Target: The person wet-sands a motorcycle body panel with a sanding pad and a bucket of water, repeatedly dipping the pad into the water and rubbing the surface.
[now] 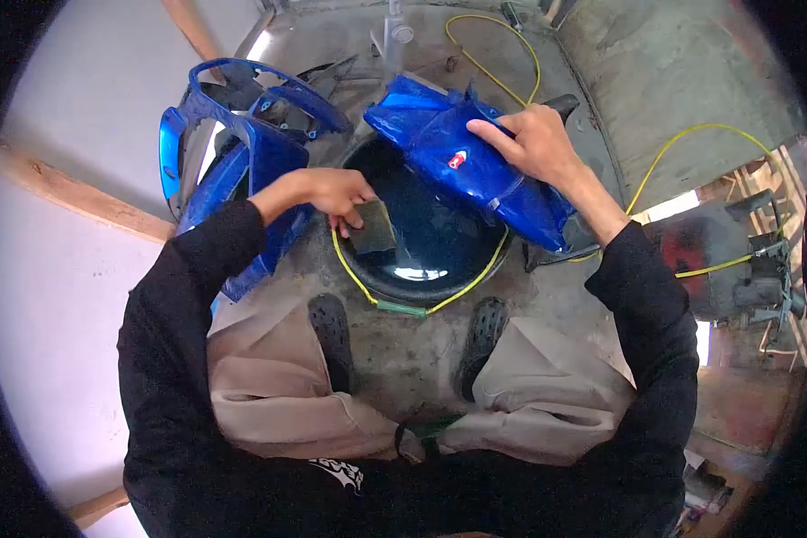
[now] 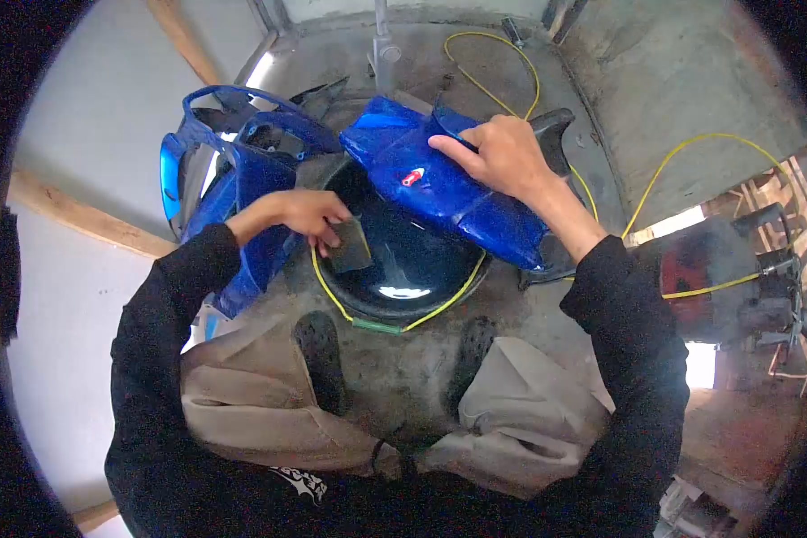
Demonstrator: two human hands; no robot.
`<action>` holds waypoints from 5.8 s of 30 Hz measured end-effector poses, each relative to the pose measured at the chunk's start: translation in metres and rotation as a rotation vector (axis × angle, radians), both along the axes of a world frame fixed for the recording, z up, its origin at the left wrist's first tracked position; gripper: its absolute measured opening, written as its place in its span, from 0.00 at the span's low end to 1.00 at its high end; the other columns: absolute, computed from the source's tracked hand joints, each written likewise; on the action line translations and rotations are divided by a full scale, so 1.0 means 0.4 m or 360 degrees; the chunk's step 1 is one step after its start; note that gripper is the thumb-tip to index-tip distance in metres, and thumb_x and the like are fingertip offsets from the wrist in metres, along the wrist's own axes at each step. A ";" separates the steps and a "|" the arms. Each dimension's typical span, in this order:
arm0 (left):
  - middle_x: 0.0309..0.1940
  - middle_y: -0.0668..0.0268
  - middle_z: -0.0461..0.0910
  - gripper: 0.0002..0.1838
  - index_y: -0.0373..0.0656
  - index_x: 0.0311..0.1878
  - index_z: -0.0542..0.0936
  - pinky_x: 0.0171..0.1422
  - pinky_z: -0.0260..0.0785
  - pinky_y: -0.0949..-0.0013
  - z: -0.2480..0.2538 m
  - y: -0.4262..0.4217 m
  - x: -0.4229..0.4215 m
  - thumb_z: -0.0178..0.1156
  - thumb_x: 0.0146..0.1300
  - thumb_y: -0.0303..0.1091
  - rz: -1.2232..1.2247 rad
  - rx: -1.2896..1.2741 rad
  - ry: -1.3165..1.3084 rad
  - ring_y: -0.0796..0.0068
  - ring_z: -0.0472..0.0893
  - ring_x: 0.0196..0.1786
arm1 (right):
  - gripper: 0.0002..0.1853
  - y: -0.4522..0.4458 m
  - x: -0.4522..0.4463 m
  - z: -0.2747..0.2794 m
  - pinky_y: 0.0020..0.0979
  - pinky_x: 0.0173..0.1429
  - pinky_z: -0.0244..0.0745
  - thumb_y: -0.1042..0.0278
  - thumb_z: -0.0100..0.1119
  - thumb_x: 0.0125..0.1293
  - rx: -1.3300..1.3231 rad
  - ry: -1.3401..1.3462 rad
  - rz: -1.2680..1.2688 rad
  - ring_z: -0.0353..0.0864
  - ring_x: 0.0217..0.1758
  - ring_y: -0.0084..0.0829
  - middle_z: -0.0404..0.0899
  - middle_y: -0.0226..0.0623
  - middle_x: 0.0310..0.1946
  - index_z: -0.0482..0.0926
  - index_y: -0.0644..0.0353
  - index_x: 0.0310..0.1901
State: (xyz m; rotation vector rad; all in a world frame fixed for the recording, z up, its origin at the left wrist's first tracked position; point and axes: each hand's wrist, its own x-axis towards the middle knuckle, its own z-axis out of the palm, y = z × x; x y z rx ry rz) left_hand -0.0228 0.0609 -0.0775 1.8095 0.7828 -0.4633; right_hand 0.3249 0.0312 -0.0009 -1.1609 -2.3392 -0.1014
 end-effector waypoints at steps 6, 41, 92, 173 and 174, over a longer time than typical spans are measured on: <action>0.52 0.58 0.91 0.20 0.43 0.57 0.89 0.49 0.85 0.52 -0.305 0.083 0.117 0.70 0.62 0.38 -0.0686 0.1036 0.0208 0.58 0.92 0.51 | 0.29 -0.004 -0.004 0.005 0.47 0.26 0.66 0.44 0.67 0.74 0.0009 0.0014 0.0028 0.73 0.17 0.53 0.73 0.51 0.14 0.86 0.61 0.21; 0.64 0.47 0.83 0.34 0.45 0.72 0.77 0.61 0.82 0.50 -0.543 0.205 0.071 0.71 0.63 0.44 -0.0700 0.1366 -0.0171 0.48 0.85 0.63 | 0.30 -0.051 -0.043 0.021 0.52 0.32 0.75 0.42 0.56 0.79 -0.0112 -0.0043 0.0143 0.83 0.25 0.54 0.80 0.50 0.18 0.90 0.53 0.24; 0.42 0.75 0.86 0.16 0.46 0.63 0.84 0.34 0.76 0.76 0.410 0.080 0.100 0.63 0.74 0.31 0.0126 0.0446 -0.0362 0.85 0.80 0.36 | 0.30 -0.033 -0.020 0.030 0.56 0.34 0.68 0.50 0.48 0.84 -0.0199 -0.0132 0.0180 0.78 0.27 0.58 0.75 0.53 0.20 0.79 0.61 0.24; 0.60 0.51 0.86 0.28 0.43 0.70 0.80 0.61 0.81 0.51 -0.574 0.037 0.246 0.66 0.66 0.36 -0.0683 0.1097 0.0057 0.52 0.85 0.59 | 0.34 -0.065 -0.058 0.059 0.56 0.38 0.77 0.42 0.50 0.81 -0.0470 -0.0171 0.0208 0.84 0.31 0.60 0.82 0.54 0.23 0.87 0.60 0.24; 0.60 0.51 0.86 0.28 0.43 0.70 0.80 0.61 0.81 0.51 -0.568 0.037 0.248 0.66 0.66 0.36 -0.0673 0.1080 0.0056 0.53 0.85 0.59 | 0.34 -0.064 -0.058 0.060 0.56 0.38 0.77 0.42 0.50 0.81 -0.0476 -0.0169 0.0204 0.84 0.31 0.60 0.82 0.54 0.23 0.87 0.60 0.24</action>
